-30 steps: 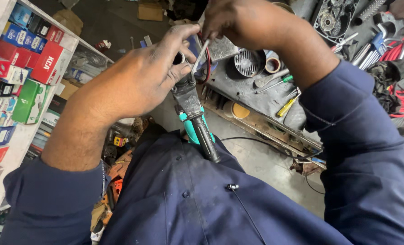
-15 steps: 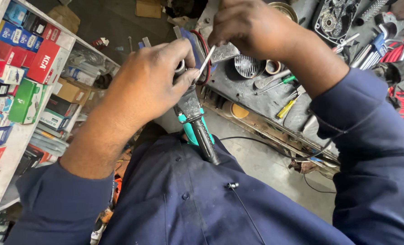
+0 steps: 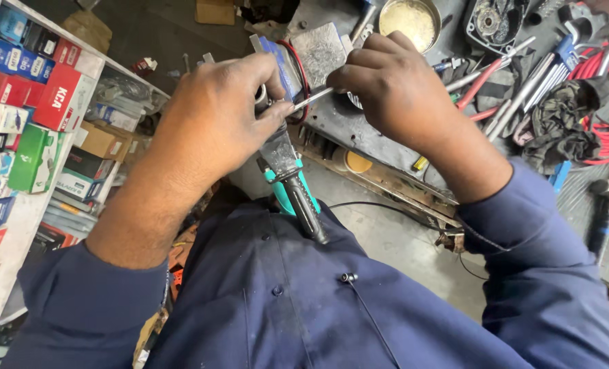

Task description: The person works on a demolition hammer clamped in a bench vise, repeatedly inserting a long metal rod into the tool's chuck, tapping and repositioning it, and manipulating the chuck by hand to seat and test the rod. They continue adjusting the rod and chuck throughout the episode.

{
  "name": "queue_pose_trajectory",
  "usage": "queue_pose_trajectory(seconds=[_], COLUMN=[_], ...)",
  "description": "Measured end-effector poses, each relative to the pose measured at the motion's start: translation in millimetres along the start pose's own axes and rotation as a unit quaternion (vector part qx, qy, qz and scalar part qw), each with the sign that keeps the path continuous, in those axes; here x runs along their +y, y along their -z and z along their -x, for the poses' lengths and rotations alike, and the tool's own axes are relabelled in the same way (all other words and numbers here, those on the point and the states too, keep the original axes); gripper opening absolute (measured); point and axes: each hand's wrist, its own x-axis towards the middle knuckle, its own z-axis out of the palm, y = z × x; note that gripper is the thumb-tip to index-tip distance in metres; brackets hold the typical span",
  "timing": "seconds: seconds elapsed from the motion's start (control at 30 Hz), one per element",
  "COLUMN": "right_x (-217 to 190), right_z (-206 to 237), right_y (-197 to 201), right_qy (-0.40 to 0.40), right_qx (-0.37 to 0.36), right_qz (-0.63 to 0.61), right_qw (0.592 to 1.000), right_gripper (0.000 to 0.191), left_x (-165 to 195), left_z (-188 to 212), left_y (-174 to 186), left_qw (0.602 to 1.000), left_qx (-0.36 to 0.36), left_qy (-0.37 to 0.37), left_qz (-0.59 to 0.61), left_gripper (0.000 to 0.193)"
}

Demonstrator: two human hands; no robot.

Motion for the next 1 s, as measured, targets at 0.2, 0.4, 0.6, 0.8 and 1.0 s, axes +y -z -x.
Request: queue_pose_trajectory(seconds=[0.2, 0.4, 0.6, 0.8, 1.0], right_x=[-25.6, -58.9, -104.6, -155.5, -171.5], right_z=[-0.2, 27.1, 21.8, -26.4, -32.2], right_y=[10.2, 21.4, -50.4, -122.2, -137.3], right_qy=[-0.06, -0.311, -0.336, -0.266, -0.25], right_qx=[0.013, -0.252, -0.159, 0.059, 0.119], right_qz=[-0.021, -0.461, -0.831, -0.816, -0.851], right_qw=[0.998, 0.792, 0.414, 0.509, 0.446], right_gripper=[0.018, 0.023, 0.019, 0.021, 0.025], left_x=[0.8, 2.6, 6.3, -1.0, -0.9], left_z=[2.2, 1.3, -1.8, -7.6, -8.5], left_y=[-2.5, 3.4, 12.9, 15.7, 13.7], left_qw=[1.0, 0.999, 0.996, 0.991, 0.987], left_qx=[0.006, -0.022, -0.077, -0.113, -0.154], left_qy=[-0.001, -0.033, -0.009, -0.043, 0.02], left_qz=[-0.002, 0.02, 0.052, 0.059, 0.039], left_gripper=[0.025, 0.023, 0.03, 0.034, 0.034])
